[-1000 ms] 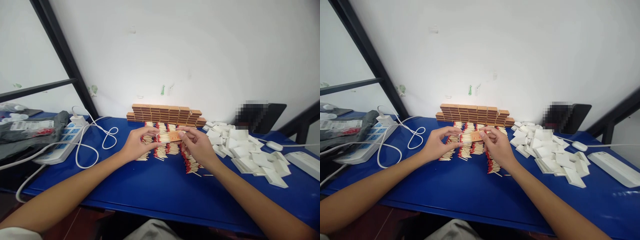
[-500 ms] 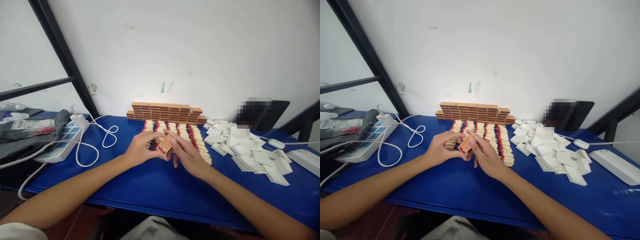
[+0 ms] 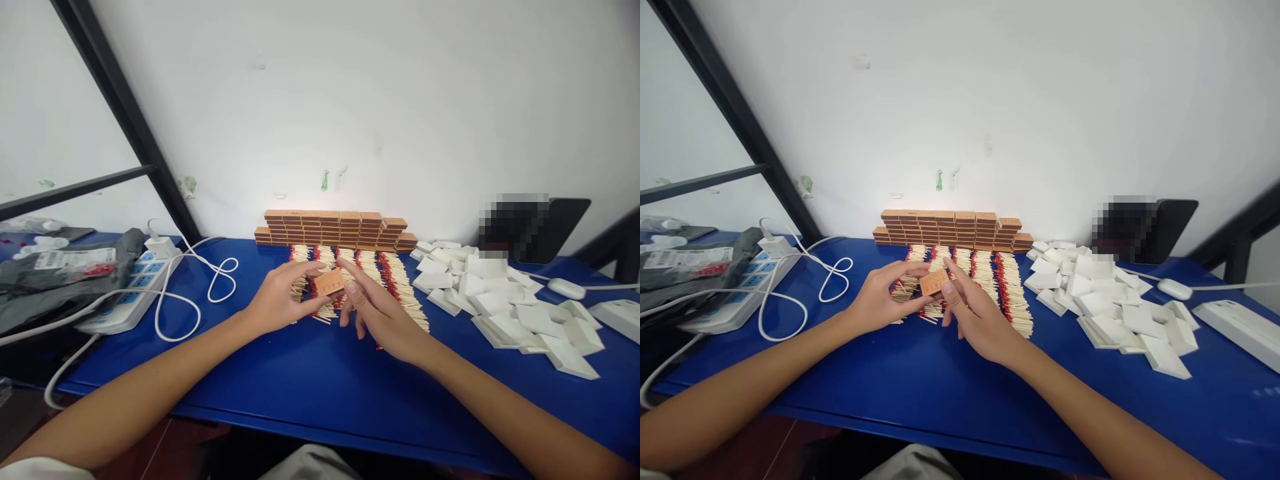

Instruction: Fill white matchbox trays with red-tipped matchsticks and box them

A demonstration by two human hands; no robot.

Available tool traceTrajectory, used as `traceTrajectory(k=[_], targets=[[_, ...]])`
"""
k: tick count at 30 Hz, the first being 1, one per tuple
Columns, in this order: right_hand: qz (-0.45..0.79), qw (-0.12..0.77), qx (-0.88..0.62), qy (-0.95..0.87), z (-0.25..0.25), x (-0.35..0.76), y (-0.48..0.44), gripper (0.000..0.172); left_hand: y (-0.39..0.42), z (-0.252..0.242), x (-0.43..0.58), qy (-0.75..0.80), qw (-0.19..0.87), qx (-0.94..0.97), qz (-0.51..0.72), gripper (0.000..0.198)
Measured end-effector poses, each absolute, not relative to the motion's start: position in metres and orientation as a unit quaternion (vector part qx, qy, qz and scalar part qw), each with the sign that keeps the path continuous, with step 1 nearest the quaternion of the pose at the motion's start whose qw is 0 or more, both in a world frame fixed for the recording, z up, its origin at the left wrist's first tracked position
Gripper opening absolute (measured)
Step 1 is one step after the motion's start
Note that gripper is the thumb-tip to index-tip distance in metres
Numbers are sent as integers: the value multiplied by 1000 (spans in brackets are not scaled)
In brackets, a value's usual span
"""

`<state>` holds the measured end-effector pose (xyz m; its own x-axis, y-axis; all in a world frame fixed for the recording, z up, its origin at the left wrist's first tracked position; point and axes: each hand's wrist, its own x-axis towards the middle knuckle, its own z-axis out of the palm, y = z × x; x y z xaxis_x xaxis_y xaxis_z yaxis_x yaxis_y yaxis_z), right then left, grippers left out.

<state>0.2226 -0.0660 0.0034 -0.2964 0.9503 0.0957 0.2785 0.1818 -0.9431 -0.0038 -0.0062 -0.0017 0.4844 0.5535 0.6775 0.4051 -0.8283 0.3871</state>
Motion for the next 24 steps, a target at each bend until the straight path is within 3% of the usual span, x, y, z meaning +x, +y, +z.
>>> traceTrajectory(k=[6, 10, 15, 24], targets=[[278, 399, -492, -722, -1, 232, -54, 65, 40, 25, -53, 344, 77, 863, 362, 51], [224, 392, -499, -739, 2, 234, -53, 59, 82, 53, -110, 489, 48, 799, 346, 53], [167, 375, -498, -764, 8, 234, -53, 51, 130, 62, -140, 593, 63, 741, 310, 33], [134, 383, -478, -779, 5, 240, -46, 41, 166, 36, -123, 578, 195, 714, 345, 61]])
